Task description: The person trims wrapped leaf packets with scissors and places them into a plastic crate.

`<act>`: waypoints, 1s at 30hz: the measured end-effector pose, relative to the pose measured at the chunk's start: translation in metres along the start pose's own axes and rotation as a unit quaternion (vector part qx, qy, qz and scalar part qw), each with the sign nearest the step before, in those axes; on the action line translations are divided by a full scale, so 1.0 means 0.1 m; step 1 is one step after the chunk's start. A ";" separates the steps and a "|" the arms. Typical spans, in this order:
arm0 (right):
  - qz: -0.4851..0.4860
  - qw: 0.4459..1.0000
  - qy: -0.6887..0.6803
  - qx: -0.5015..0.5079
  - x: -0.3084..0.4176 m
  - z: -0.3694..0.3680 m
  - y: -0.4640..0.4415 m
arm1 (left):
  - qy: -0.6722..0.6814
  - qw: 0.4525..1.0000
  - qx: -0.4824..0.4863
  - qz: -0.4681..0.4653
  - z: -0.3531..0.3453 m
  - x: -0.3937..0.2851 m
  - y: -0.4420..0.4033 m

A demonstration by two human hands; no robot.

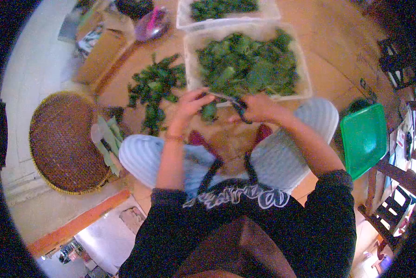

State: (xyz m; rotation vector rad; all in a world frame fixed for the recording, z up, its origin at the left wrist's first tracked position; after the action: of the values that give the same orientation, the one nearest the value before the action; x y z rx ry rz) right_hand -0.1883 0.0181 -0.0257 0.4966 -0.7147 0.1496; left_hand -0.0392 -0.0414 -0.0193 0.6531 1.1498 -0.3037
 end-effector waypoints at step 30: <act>-0.023 0.996 0.008 -0.085 -0.40 -0.23 0.06 | 0.253 0.948 0.100 0.164 -0.34 0.88 -0.18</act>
State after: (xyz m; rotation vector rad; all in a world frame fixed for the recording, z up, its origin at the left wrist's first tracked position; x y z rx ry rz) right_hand -0.2065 0.0358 -0.0648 0.3480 -0.6920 0.0483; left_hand -0.0394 -0.0257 -0.1138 1.1306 1.4809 0.0401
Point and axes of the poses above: each hand's wrist, its own y-axis away from the middle knuckle, its own z-axis out of the back of the hand, x = y × z, the point moved 8 cm from there along -y, towards the middle knuckle, and after that the axes turned 6 degrees about -y, right-handed, at the moved point
